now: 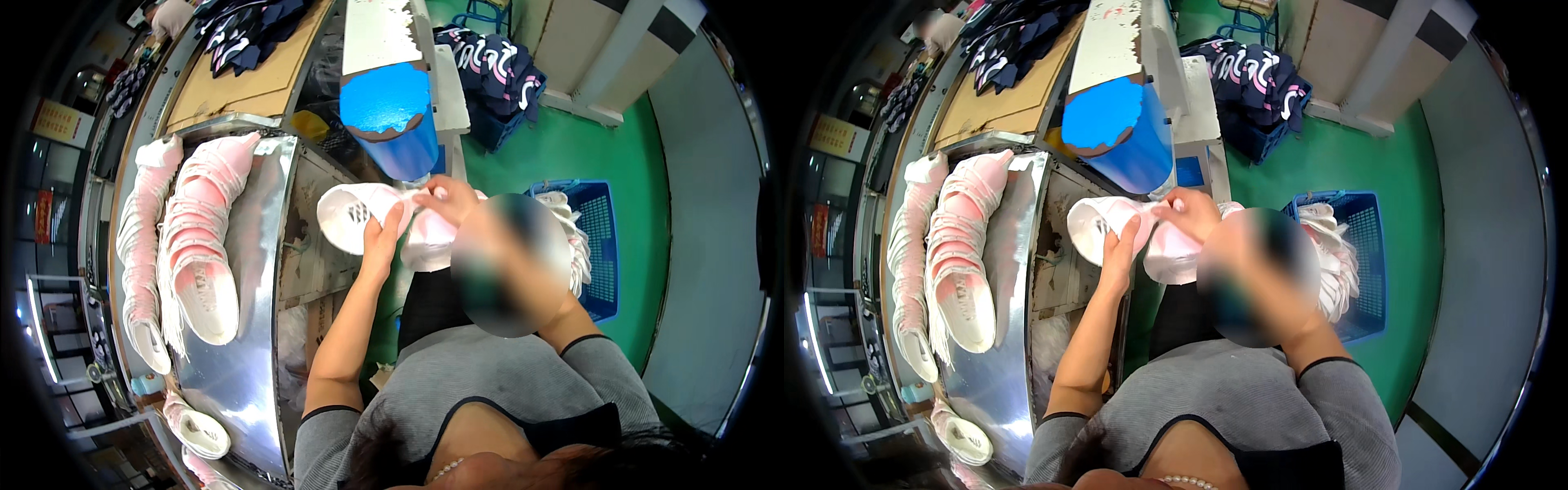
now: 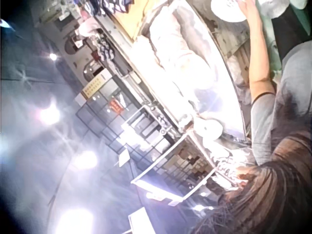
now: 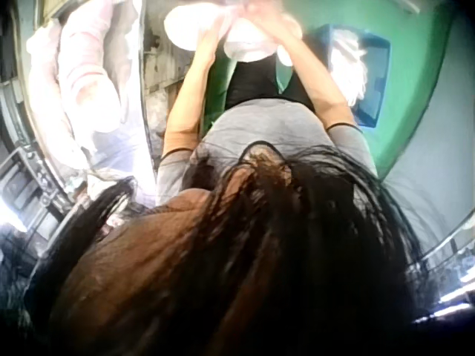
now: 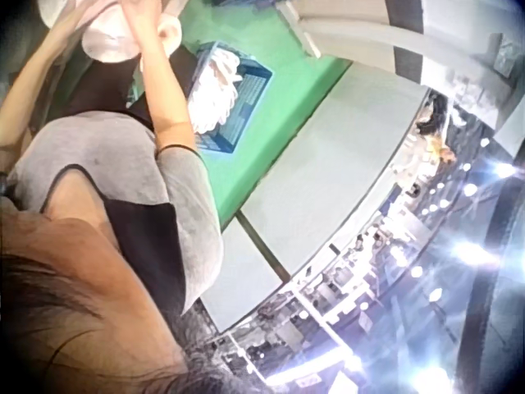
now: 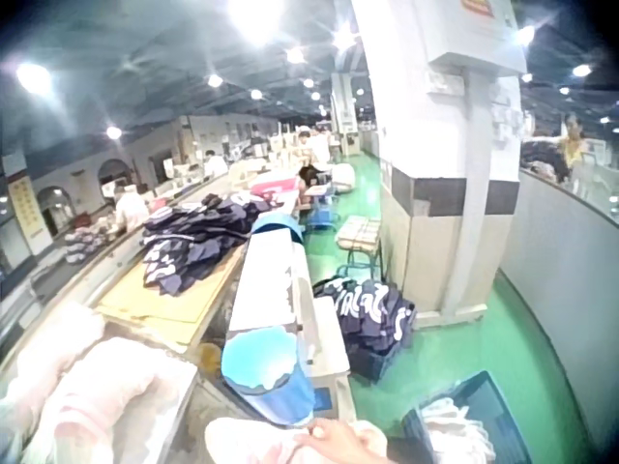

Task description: The person takes pink and white sneaker components from a basket, presses them into a machine at a workbench, and stacks the processed items onto the metal table surface.

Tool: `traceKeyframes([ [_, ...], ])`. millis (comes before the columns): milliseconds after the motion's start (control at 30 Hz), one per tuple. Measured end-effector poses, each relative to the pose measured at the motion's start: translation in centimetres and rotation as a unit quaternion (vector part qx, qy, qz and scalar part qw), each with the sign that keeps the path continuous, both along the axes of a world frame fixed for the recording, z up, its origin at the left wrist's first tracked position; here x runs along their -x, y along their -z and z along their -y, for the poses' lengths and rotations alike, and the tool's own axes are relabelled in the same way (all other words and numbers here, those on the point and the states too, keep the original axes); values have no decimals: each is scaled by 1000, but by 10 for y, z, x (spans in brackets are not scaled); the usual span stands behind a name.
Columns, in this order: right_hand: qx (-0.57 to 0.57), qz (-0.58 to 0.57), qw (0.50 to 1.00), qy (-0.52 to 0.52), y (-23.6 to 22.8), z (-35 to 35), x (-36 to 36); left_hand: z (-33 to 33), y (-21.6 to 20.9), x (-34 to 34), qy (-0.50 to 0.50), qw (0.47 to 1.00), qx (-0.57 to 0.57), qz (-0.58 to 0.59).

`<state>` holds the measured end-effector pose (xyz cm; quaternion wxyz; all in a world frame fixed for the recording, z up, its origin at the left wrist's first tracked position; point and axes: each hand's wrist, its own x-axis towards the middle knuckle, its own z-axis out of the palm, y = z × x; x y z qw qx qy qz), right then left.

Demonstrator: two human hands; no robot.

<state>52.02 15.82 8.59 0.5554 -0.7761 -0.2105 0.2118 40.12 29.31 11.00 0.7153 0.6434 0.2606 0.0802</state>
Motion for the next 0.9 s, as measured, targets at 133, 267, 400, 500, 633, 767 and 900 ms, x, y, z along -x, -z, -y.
traceKeyframes([
  [133, -146, -215, 965, -36, 18, -6, -27, -6, 3, -24, 14, 999, 36, 38],
  [267, -147, -273, 951, -13, 14, -11, -39, -9, 22, -42, -20, 997, 74, 25],
  [400, -127, -349, 928, 24, 13, -9, -48, 0, 22, -63, -108, 981, 164, 4],
  [500, -116, -329, 937, 36, 6, -5, -54, -17, 32, -75, -127, 919, 372, -24],
  [633, -173, -365, 913, 57, 23, 33, -61, -39, 39, -28, -217, 931, 292, 13],
  [767, -332, -330, 872, 146, 15, 51, -24, 19, 19, 67, -150, 980, 110, -70],
  [900, -236, -305, 921, 56, 24, 6, 50, 53, -9, 48, -127, 989, 78, -12],
])
